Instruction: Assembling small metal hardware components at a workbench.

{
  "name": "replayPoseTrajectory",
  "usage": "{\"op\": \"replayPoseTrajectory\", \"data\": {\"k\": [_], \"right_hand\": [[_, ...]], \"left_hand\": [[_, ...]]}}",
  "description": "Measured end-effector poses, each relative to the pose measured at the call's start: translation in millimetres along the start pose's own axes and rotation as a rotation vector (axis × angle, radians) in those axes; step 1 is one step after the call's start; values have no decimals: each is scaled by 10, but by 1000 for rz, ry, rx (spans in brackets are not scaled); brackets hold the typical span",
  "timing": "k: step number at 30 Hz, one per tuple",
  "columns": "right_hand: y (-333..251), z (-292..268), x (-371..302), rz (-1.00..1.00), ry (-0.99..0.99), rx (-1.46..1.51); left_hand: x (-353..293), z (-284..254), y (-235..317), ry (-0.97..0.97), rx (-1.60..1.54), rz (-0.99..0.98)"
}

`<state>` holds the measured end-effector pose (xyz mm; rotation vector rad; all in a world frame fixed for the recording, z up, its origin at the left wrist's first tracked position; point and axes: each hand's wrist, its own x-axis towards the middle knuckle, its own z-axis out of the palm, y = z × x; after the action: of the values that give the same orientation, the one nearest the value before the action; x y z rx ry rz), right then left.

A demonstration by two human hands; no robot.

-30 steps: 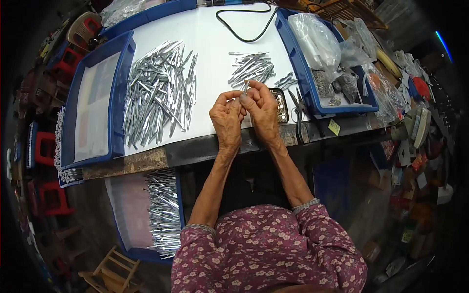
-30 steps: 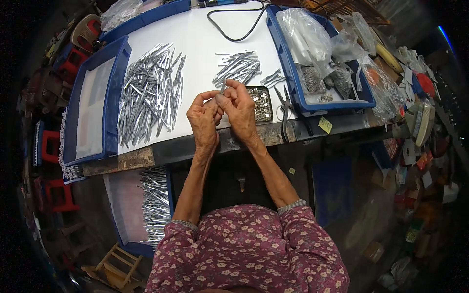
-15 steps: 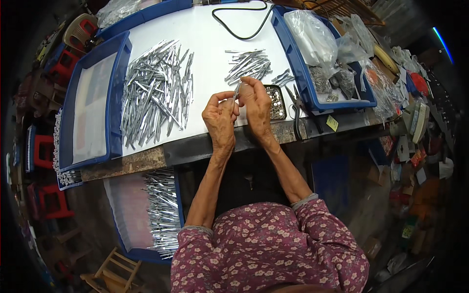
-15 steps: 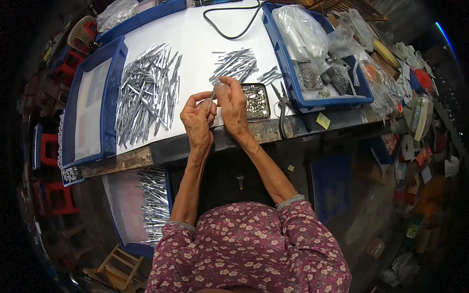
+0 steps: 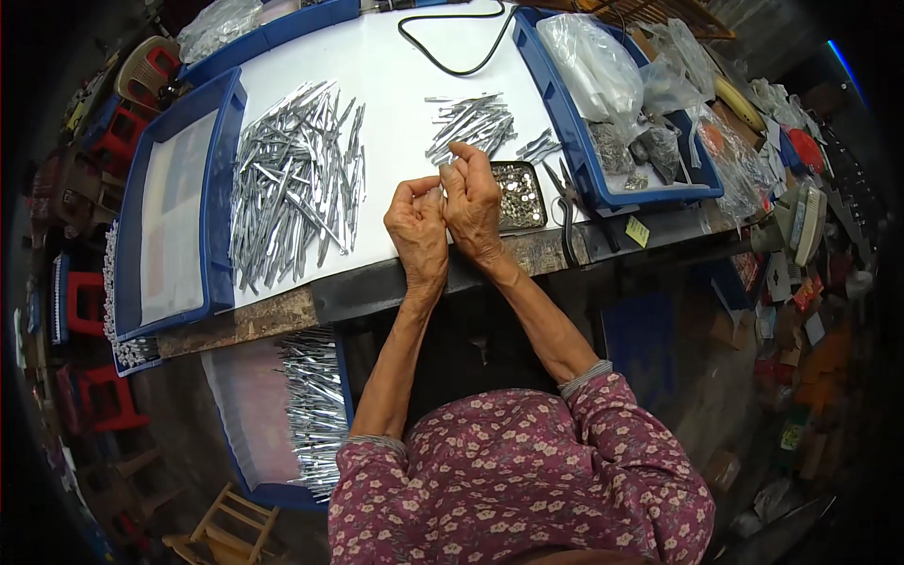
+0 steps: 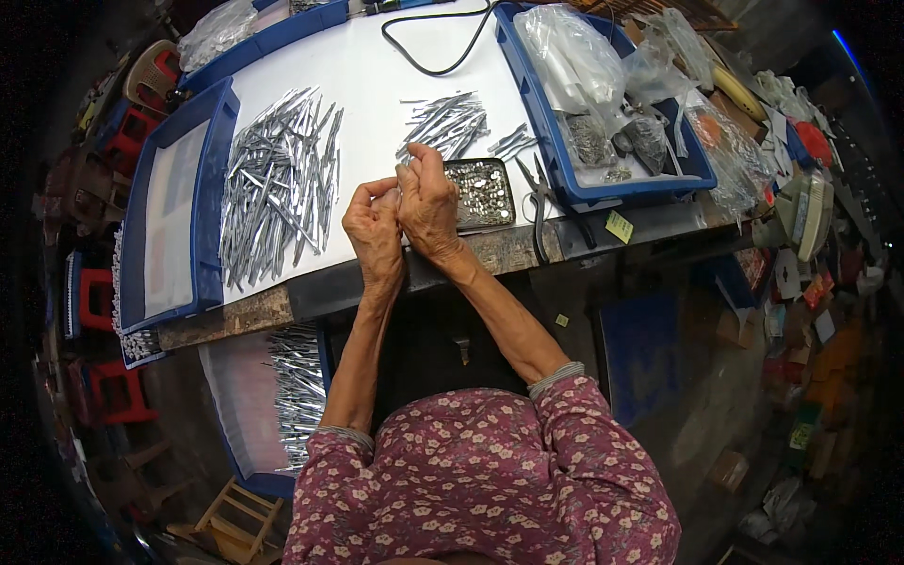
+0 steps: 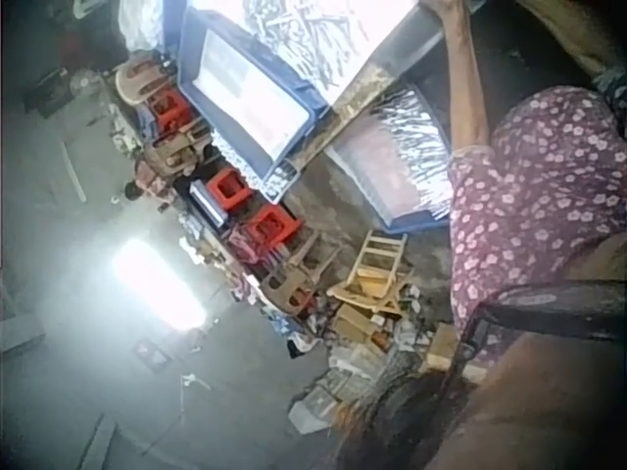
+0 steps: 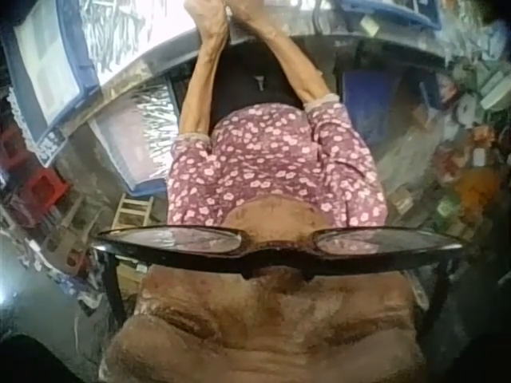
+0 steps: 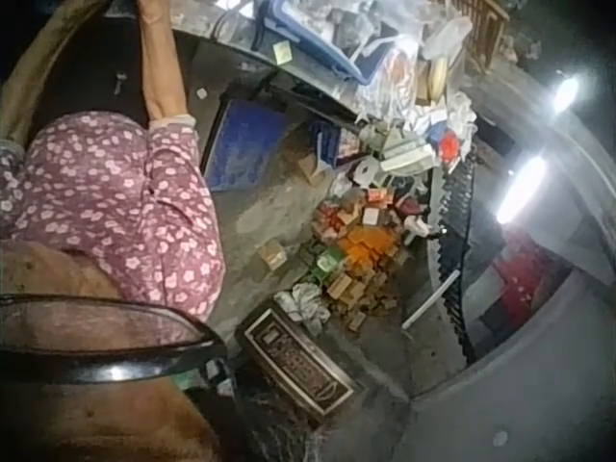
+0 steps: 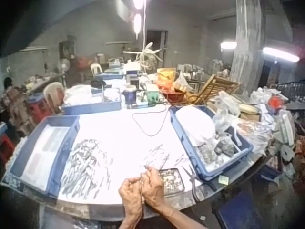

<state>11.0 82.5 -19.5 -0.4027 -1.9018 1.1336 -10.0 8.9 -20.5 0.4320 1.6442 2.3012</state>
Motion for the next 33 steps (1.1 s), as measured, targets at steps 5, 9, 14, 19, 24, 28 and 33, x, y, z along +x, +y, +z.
{"op": "replayPoseTrajectory", "data": {"k": [5,9,14,19,24,28,33], "right_hand": [[116,6,100,-82,111,-71],[83,-106,222,192,-144,146],[158,-579,321,194,-187,27],[231,-856,179,28,-336,-303],[198,-950,55,-31,-441,-404],[207,-927,69,-89,-490,-449],[193,-901,70,-106,-520,-456]], "left_hand": [[117,102,-52,5,108,176],[257,55,-33,-102,111,74],[604,101,-102,-166,524,298],[946,223,-130,-212,917,235],[1110,398,-316,-216,1039,586],[1244,526,-434,-210,1085,722],[1264,539,-537,-224,1040,745]]}}
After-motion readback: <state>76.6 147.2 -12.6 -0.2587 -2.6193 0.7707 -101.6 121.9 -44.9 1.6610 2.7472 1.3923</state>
